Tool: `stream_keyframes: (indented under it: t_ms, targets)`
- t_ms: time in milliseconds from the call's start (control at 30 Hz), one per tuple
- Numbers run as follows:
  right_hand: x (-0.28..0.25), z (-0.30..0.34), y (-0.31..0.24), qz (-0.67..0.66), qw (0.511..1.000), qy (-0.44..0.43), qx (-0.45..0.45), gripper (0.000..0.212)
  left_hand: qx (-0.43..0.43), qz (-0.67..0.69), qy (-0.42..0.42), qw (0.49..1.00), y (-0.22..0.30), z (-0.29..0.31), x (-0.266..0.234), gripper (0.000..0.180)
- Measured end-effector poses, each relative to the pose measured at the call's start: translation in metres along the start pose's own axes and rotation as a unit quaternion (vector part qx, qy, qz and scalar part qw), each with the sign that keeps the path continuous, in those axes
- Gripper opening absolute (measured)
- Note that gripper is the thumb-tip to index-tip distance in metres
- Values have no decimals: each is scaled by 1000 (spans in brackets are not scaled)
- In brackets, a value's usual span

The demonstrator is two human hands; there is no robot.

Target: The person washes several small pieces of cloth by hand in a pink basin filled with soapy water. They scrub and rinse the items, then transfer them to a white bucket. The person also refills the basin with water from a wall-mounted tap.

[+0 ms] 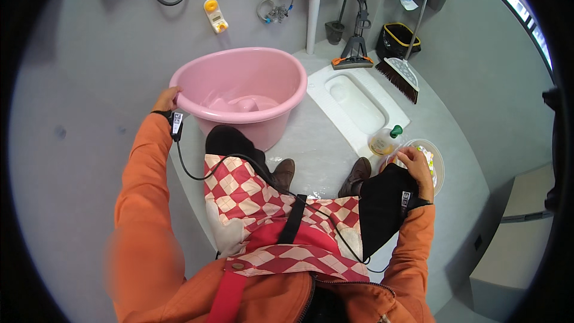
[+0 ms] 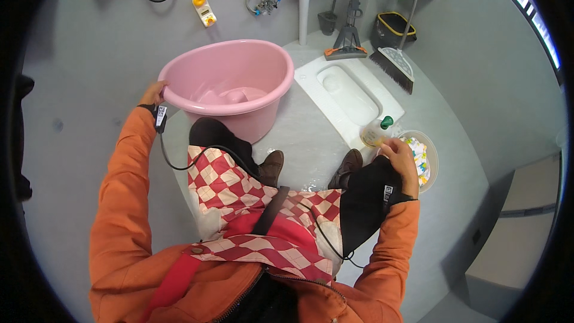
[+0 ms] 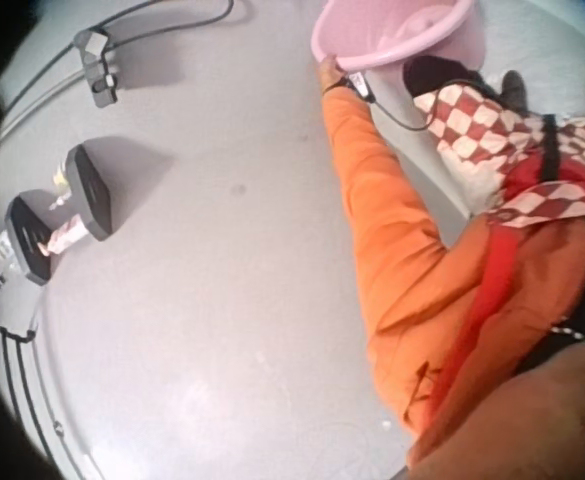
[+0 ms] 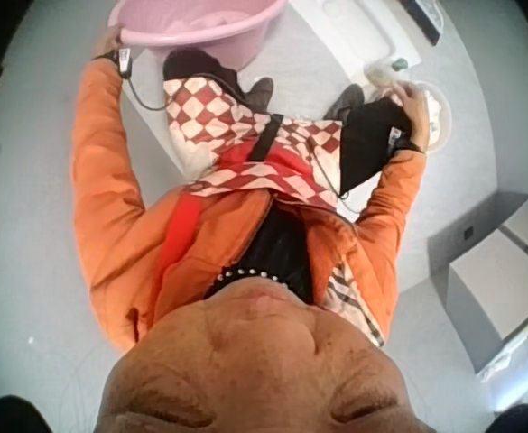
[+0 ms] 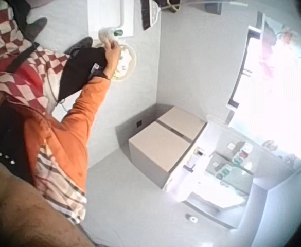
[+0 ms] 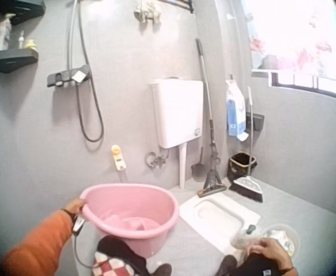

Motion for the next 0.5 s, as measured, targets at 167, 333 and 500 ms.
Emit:
stream_keyframes:
  t_ms: [167,333,500]
  targets:
    - [14,-7,29,-20,997,-66,28,18,-34,75,56,995,-56,7,-56,21]
    - [31,-13,42,-8,996,-71,46,17,-74,123,67,987,-122,-2,-111,18]
    - [26,1,32,36,999,-20,2,21,-54,128,89,986,-185,18,-159,31]
Point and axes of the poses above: each hand's wrist, its own z-axis away from the middle knuckle, its own x-axis out of the palm, y = z × x, the point moved 8 cm from there along -z, towards the middle knuckle, and after that the axes turned 2 degrees about x, right-handed, at the moved point
